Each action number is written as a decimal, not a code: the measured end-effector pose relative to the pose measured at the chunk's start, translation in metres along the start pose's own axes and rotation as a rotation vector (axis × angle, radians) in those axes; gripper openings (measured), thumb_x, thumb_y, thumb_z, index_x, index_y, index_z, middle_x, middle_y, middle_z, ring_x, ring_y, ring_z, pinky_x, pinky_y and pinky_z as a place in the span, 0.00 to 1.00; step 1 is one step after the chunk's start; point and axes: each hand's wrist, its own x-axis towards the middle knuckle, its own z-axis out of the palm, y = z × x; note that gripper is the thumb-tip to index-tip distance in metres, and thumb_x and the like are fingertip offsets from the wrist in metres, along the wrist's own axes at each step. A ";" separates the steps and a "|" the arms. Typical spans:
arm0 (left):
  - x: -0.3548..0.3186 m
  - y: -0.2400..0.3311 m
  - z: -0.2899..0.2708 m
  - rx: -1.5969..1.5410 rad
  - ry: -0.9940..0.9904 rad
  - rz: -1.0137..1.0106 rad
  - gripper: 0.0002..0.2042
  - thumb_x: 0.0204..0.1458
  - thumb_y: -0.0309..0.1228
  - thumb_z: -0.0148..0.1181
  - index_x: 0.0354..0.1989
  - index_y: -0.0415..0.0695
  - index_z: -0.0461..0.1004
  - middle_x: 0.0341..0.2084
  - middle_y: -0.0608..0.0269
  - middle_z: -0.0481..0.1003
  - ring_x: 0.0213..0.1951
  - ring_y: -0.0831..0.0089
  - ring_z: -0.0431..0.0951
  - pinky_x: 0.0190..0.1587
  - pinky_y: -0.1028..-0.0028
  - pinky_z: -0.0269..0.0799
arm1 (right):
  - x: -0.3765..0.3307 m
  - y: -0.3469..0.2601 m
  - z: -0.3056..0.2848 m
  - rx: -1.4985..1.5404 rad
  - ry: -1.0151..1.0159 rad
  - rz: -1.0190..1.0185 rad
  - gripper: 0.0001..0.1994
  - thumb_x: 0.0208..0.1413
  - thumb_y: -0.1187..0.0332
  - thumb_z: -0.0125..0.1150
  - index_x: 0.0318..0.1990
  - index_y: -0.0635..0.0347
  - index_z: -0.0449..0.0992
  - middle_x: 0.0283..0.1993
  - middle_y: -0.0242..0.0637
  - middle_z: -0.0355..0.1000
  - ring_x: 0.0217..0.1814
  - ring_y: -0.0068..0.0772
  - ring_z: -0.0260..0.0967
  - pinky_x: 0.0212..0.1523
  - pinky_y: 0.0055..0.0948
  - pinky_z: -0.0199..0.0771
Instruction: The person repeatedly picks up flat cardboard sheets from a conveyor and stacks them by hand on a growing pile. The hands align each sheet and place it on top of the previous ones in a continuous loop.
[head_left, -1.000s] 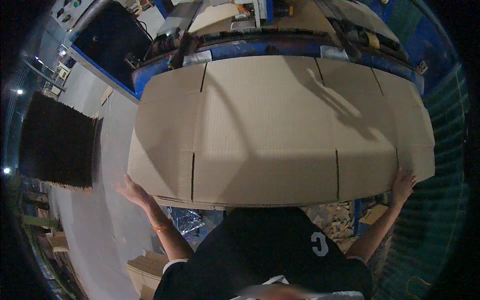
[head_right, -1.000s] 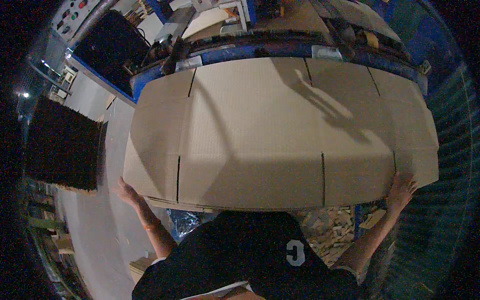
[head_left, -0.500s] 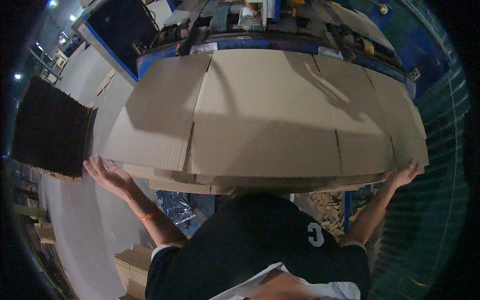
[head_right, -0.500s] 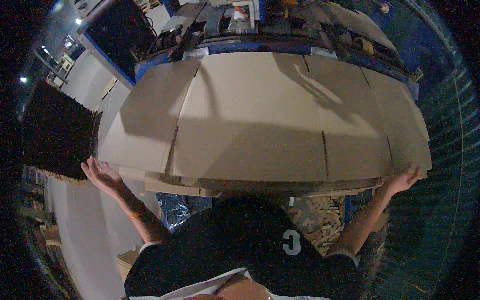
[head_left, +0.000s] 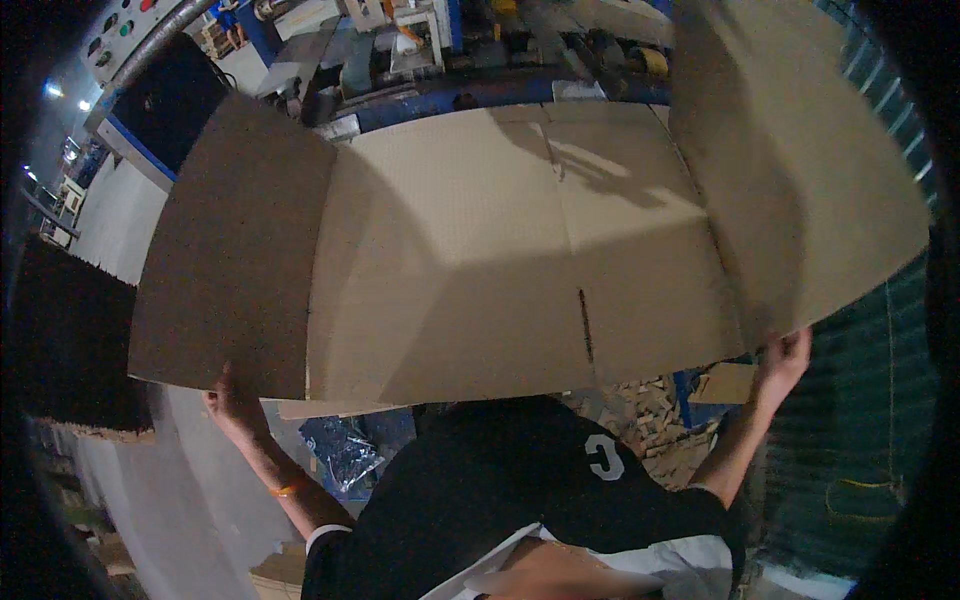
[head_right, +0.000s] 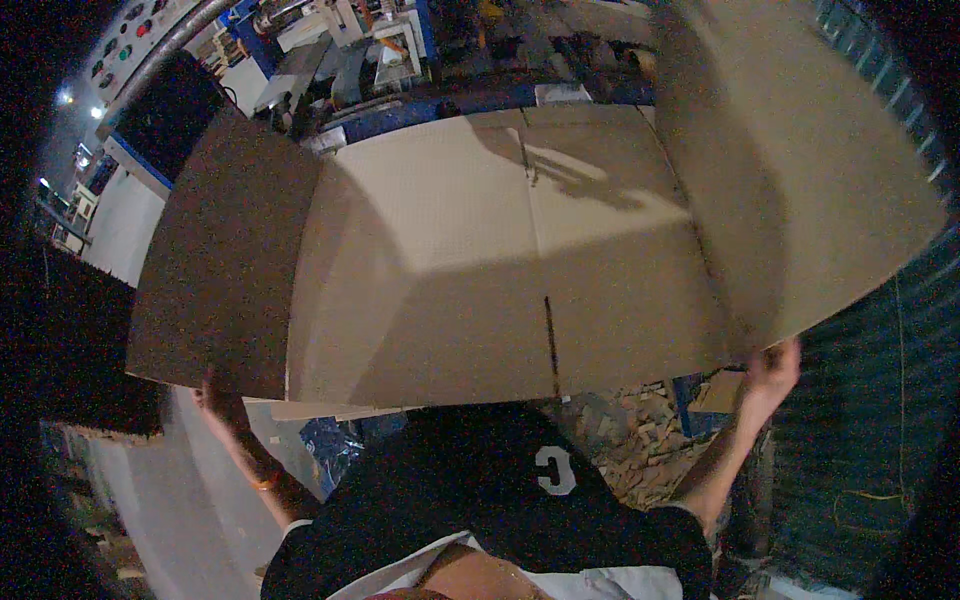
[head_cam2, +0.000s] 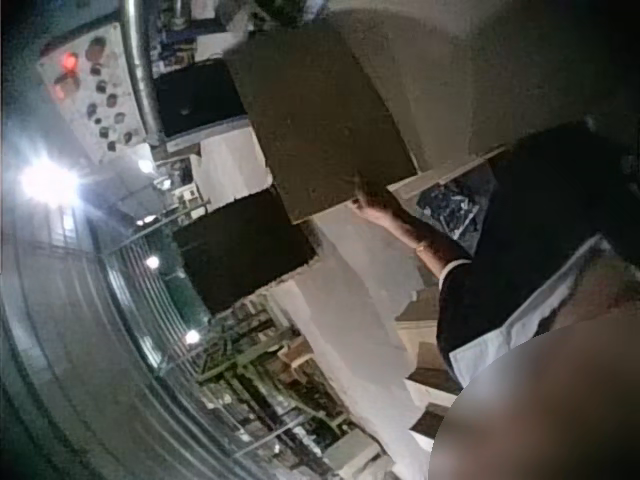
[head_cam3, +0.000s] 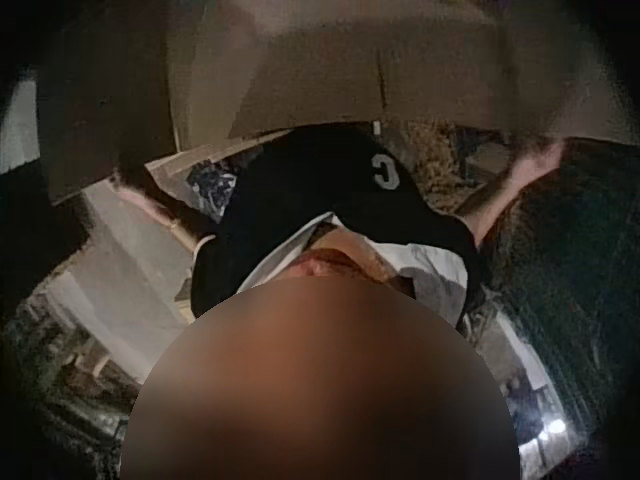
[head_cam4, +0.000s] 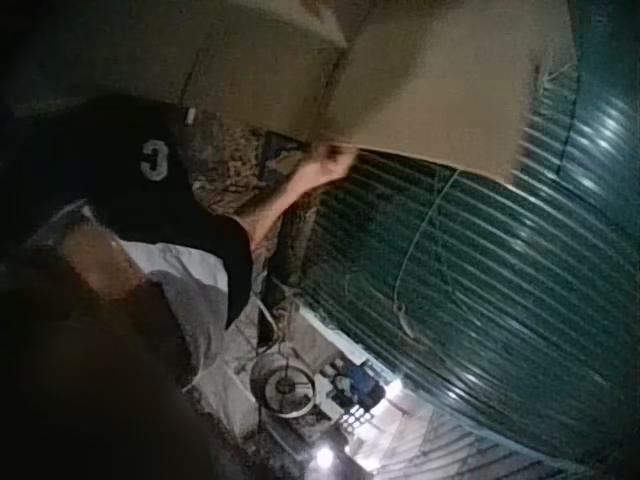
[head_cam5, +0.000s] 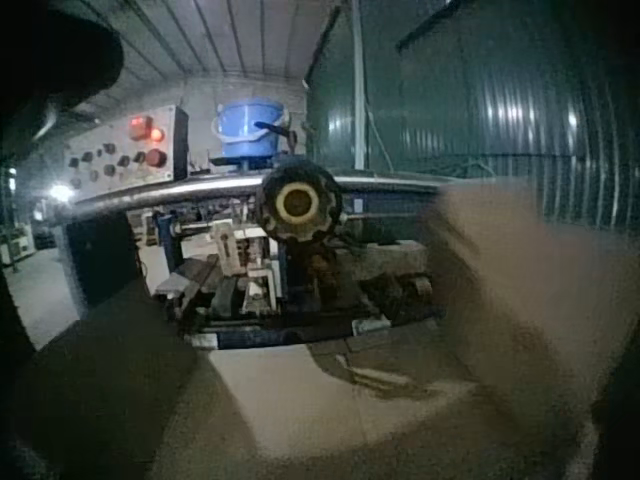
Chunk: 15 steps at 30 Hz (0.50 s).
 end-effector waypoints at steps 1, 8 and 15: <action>-0.010 0.008 0.006 0.105 -0.119 0.092 0.10 0.50 0.26 0.54 0.40 0.36 0.70 0.42 0.58 0.71 0.44 0.70 0.71 0.48 0.70 0.66 | -0.025 -0.009 0.012 0.018 -0.222 -0.090 0.17 0.47 0.80 0.53 0.47 0.64 0.70 0.47 0.37 0.70 0.52 0.33 0.65 0.53 0.31 0.63; -0.064 0.018 0.120 0.872 -1.061 0.685 0.28 0.39 0.19 0.50 0.54 0.49 0.67 0.58 0.52 0.60 0.60 0.55 0.58 0.62 0.59 0.49 | -0.063 -0.006 0.087 -0.152 -0.735 -0.663 0.16 0.41 0.84 0.56 0.39 0.56 0.77 0.46 0.41 0.72 0.55 0.42 0.64 0.56 0.39 0.61; -0.048 0.019 0.141 1.088 -1.267 0.811 0.26 0.43 0.29 0.48 0.56 0.49 0.64 0.59 0.54 0.58 0.60 0.53 0.57 0.62 0.56 0.49 | -0.035 0.007 0.110 -0.051 -0.850 -0.588 0.15 0.44 0.79 0.52 0.39 0.53 0.77 0.52 0.37 0.69 0.59 0.45 0.59 0.59 0.41 0.56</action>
